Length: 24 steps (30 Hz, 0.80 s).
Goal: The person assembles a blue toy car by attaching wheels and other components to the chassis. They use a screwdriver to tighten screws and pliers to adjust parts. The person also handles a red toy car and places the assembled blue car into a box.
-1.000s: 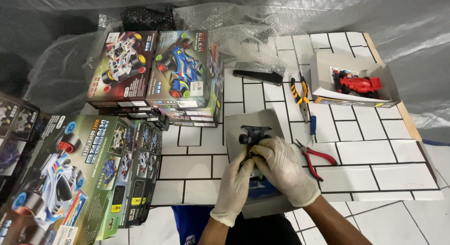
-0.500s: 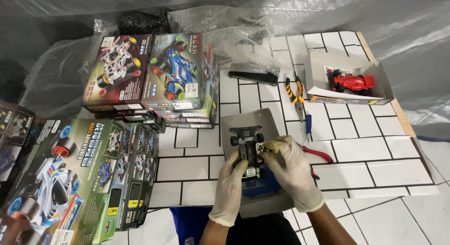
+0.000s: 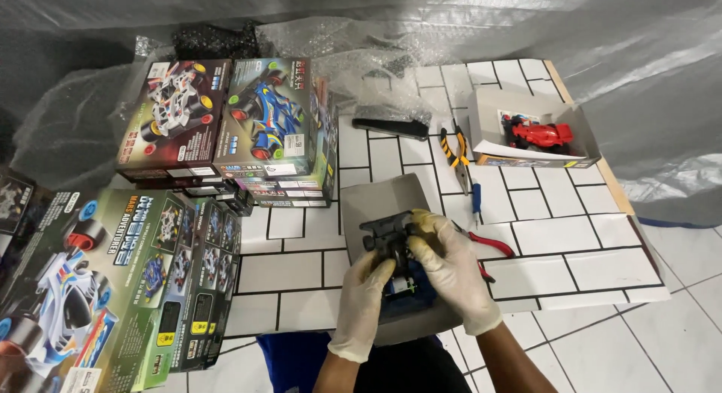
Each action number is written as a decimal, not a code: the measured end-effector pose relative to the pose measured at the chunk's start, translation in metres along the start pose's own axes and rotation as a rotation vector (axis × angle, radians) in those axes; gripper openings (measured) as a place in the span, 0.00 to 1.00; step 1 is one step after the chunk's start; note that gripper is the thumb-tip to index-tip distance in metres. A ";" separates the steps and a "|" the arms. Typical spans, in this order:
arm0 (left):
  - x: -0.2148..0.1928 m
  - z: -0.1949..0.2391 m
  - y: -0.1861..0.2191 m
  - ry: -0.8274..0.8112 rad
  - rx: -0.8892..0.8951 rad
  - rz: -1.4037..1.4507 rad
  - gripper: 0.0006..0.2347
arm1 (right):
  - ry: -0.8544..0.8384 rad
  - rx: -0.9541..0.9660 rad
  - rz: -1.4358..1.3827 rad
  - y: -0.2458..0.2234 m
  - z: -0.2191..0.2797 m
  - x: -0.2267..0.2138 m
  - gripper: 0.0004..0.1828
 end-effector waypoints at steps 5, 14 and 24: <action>-0.002 0.006 0.005 -0.042 -0.022 0.046 0.11 | 0.048 0.154 -0.179 -0.003 -0.005 0.011 0.06; -0.025 0.007 0.000 0.021 0.082 -0.116 0.07 | -0.130 -0.049 -0.125 -0.018 0.002 0.015 0.14; -0.043 -0.003 -0.012 -0.065 0.529 -0.299 0.19 | -0.274 -0.078 -0.123 -0.027 0.012 0.028 0.17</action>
Point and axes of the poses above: each hand's wrist, its own z-axis away from the middle knuckle, its own x-axis out of the palm, y = z × x, the point moved 2 cm from there along -z, towards the middle knuckle, and after that the axes turned 10 degrees about -z, right-handed, at the moved point
